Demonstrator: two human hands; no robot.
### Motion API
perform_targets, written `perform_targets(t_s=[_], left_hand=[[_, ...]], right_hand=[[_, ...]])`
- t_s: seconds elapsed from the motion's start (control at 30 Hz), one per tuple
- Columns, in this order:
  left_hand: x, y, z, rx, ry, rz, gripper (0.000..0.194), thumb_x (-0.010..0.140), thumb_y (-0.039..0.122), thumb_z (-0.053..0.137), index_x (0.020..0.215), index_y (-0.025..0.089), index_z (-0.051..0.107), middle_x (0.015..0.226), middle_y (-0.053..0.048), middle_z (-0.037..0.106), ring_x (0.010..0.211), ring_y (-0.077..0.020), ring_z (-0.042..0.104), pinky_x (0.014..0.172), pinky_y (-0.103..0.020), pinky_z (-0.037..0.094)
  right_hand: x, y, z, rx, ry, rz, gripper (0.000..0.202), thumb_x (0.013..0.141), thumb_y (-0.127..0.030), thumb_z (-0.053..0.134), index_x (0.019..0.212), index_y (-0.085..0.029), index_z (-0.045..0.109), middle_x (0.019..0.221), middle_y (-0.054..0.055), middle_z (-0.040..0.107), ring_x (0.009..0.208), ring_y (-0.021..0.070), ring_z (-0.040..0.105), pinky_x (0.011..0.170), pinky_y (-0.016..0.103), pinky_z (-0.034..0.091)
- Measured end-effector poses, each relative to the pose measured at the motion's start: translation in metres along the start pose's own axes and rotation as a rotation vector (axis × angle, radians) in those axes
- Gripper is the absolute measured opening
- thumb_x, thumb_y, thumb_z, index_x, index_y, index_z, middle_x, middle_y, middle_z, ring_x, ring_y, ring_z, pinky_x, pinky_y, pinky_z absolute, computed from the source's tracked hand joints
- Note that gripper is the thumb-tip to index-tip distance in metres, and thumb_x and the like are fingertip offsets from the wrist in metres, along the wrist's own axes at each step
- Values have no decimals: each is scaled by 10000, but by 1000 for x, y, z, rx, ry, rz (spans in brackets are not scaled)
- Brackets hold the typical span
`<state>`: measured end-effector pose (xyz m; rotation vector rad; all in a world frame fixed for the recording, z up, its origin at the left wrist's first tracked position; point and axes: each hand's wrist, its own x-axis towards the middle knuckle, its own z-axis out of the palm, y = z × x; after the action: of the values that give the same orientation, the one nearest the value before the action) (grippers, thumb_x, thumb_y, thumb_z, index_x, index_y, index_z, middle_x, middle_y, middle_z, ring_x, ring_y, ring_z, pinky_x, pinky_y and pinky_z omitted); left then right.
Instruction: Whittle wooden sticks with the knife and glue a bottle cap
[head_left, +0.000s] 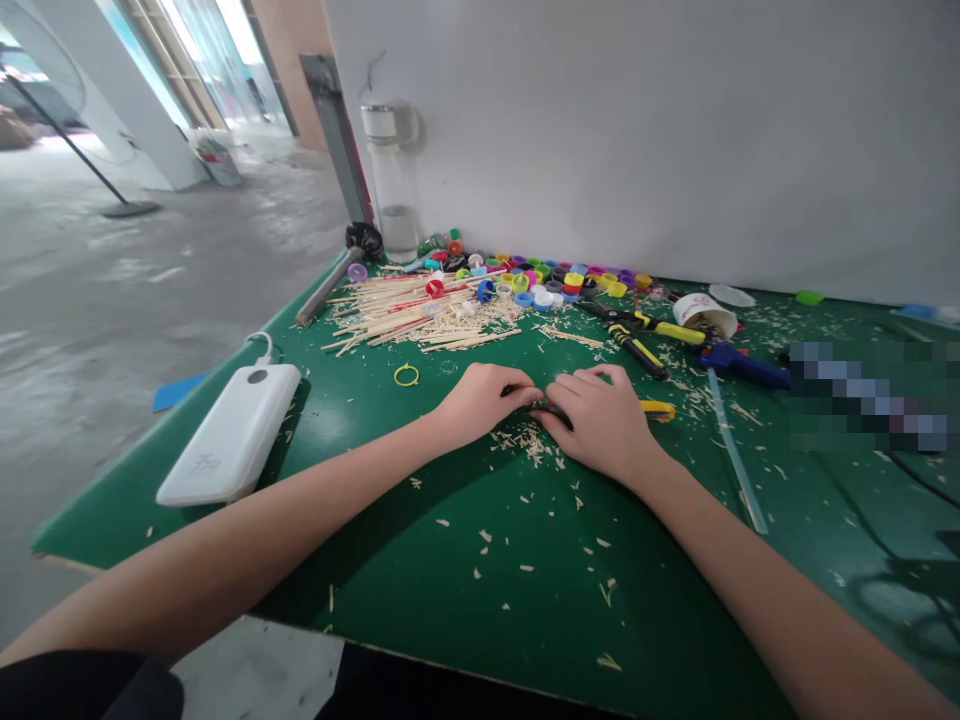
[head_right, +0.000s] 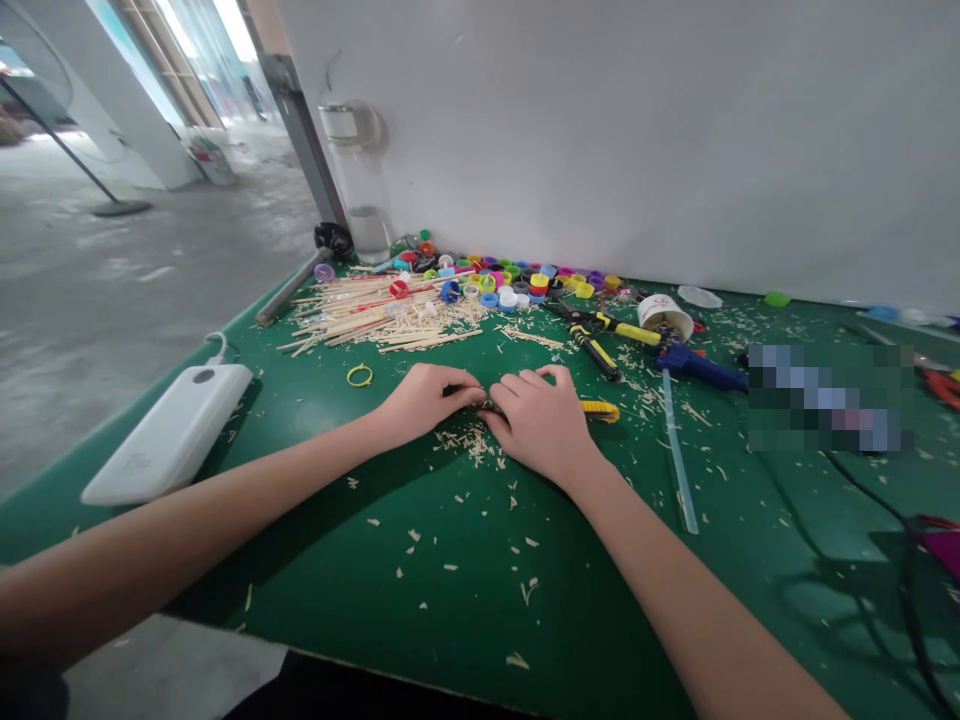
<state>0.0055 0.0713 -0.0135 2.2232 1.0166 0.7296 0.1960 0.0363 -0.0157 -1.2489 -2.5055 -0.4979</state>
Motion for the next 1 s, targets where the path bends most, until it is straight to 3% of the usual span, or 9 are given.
perform_targets(t_s=[0.77, 1.0], left_hand=[[0, 0, 0, 34, -21, 3, 262, 887, 271, 453, 860, 191, 702, 859, -18, 716, 740, -139, 604, 653, -240, 402], [1, -1, 1, 36, -33, 41, 275, 902, 249, 430, 878, 187, 697, 853, -15, 704, 735, -129, 596, 657, -236, 402]], right_hand=[[-3, 0, 0, -12, 43, 12, 256, 912, -354, 432, 732, -203, 535, 711, 26, 606, 750, 188, 524, 859, 374, 275], [-1, 0, -1, -11, -10, 5, 253, 914, -362, 430, 752, -202, 541, 725, 23, 621, 734, 183, 523, 833, 377, 272]])
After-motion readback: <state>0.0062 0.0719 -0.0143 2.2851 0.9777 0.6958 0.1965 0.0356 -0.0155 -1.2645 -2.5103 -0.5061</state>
